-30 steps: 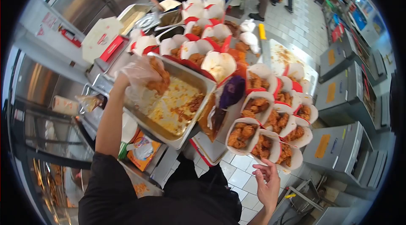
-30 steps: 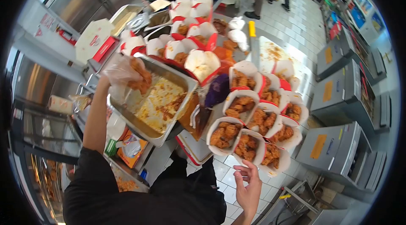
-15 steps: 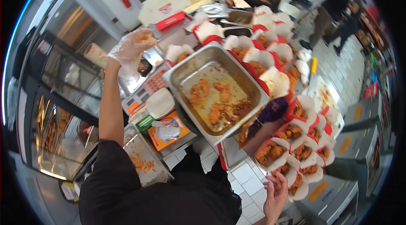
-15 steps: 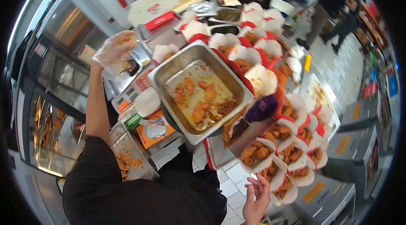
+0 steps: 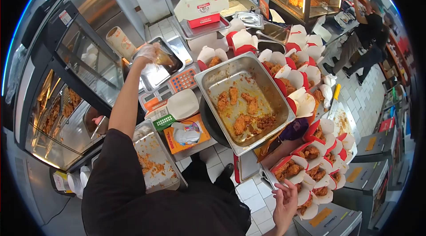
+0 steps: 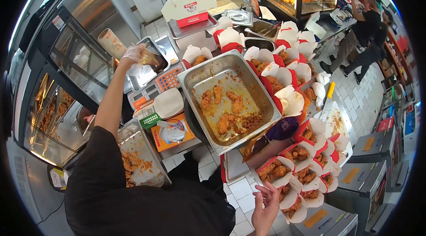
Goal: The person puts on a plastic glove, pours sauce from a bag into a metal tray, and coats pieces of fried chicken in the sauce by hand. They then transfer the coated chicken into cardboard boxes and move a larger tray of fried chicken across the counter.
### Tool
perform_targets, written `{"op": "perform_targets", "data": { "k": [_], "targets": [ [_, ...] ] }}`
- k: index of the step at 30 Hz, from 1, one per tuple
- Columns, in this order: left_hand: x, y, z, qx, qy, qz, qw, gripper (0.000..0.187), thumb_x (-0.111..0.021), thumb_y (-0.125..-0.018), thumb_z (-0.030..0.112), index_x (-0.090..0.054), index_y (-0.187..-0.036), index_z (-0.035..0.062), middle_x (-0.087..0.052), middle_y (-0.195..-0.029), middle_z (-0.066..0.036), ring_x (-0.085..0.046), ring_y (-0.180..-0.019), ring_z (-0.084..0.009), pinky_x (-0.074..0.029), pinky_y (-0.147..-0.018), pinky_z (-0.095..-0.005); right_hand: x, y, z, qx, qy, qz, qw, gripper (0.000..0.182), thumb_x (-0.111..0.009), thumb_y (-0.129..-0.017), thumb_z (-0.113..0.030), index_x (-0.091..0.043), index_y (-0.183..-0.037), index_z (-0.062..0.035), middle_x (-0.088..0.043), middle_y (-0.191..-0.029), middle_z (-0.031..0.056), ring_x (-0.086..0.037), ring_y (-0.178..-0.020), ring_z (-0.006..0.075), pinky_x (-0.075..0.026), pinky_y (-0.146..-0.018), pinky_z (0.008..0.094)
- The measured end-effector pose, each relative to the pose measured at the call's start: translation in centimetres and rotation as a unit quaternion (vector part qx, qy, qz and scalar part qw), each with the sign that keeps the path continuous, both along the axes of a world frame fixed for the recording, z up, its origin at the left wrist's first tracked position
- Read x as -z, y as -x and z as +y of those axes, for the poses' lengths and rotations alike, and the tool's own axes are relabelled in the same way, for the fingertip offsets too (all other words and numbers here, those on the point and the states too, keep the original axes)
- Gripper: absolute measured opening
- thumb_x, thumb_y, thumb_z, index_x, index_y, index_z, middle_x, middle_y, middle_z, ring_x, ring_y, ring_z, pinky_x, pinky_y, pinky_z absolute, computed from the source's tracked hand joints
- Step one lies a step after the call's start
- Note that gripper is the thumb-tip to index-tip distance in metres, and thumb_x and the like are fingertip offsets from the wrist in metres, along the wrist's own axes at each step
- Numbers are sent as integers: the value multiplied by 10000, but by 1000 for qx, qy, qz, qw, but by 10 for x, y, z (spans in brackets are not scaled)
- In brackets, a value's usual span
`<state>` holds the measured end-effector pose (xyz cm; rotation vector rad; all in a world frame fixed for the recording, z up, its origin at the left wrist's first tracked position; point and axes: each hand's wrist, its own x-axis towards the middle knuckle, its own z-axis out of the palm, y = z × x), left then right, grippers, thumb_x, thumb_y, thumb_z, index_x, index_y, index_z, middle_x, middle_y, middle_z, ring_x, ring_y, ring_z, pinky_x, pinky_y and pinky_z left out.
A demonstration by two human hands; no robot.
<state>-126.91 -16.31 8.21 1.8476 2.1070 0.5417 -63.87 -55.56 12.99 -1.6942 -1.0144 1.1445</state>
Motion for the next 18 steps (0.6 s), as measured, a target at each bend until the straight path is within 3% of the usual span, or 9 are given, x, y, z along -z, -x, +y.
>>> {"op": "perform_targets", "data": {
  "k": [2, 4, 6, 7, 9, 10, 13, 17, 18],
  "targets": [
    [-1, -11, 3, 67, -235, 246, 938, 176, -593, -907, 235, -590, -800, 96, -530, -601, -47, -525, -546, -201, -410, -493, -353, -6, 7, 3, -7, 3, 3, 1000, 338, -578, -961, -102, -476, -1267, 1, -667, -1062, 139, -647, -882, 165, -509, -780, 268],
    [-25, -16, -2, 86, -260, 306, 912, 288, -583, -954, 312, -600, -763, 96, -494, -595, 9, -475, -546, -104, -375, -486, -301, -10, 14, 6, -29, 0, 16, 999, 351, -599, -937, -68, -483, -1258, 10, -676, -1056, 147, -655, -905, 174, -521, -808, 289],
    [-51, -21, 2, -38, -109, -74, 991, 350, -470, -985, 334, -594, -802, 62, -634, -790, -228, -607, -717, -394, -460, -643, -459, -9, 21, 11, -49, -11, 15, 999, 338, -577, -953, -71, -479, -1270, -2, -672, -1057, 137, -646, -907, 164, -515, -809, 280],
    [-76, -36, -6, 21, -147, -1, 989, 429, -449, -1000, 377, -593, -762, 51, -614, -738, -221, -584, -677, -387, -443, -624, -458, -11, 25, 14, -76, -20, 20, 997, 327, -555, -970, -73, -475, -1281, -13, -667, -1059, 126, -637, -909, 154, -510, -809, 272],
    [-145, -89, -40, 64, -152, 57, 985, 478, -504, -990, 426, -569, -687, 62, -507, -624, -92, -478, -582, -227, -366, -544, -365, -19, 38, 33, -97, -52, 27, 994, 333, -583, -943, -43, -492, -1261, -2, -681, -1055, 138, -653, -937, 167, -519, -836, 293],
    [-177, -123, -59, 50, -117, 40, 991, 469, -579, -965, 431, -544, -652, 84, -420, -562, 30, -394, -528, -73, -307, -482, -273, -19, 46, 45, -113, -82, 35, 990, 320, -570, -957, -55, -492, -1263, -3, -680, -1061, 135, -652, -943, 165, -516, -842, 295],
    [-234, -192, -98, 173, -131, 30, 976, 503, -558, -973, 444, -511, -631, 78, -389, -539, 27, -372, -508, -87, -304, -478, -286, -19, 76, 97, -165, -114, 174, 964, 334, -511, -1009, -131, -440, -1313, -12, -666, -1111, 114, -624, -1036, 170, -490, -898, 298],
    [-247, -255, -122, 313, -113, 12, 943, 505, -554, -969, 447, -536, -667, 43, -453, -579, -7, -437, -552, -123, -360, -523, -325, 11, 117, 154, -188, -139, 304, 924, 509, -523, -1009, -276, -351, -1422, -34, -536, -1325, 161, -562, -1160, 216, -492, -953, 381],
    [-245, -265, -122, 326, -52, -19, 944, 483, -557, -967, 442, -593, -714, 32, -507, -630, -27, -479, -584, -135, -397, -552, -333, 17, 122, 159, -203, -152, 447, 858, 552, -524, -1001, -323, -334, -1439, -45, -494, -1371, 167, -536, -1204, 243, -491, -962, 428]
  ]
}}
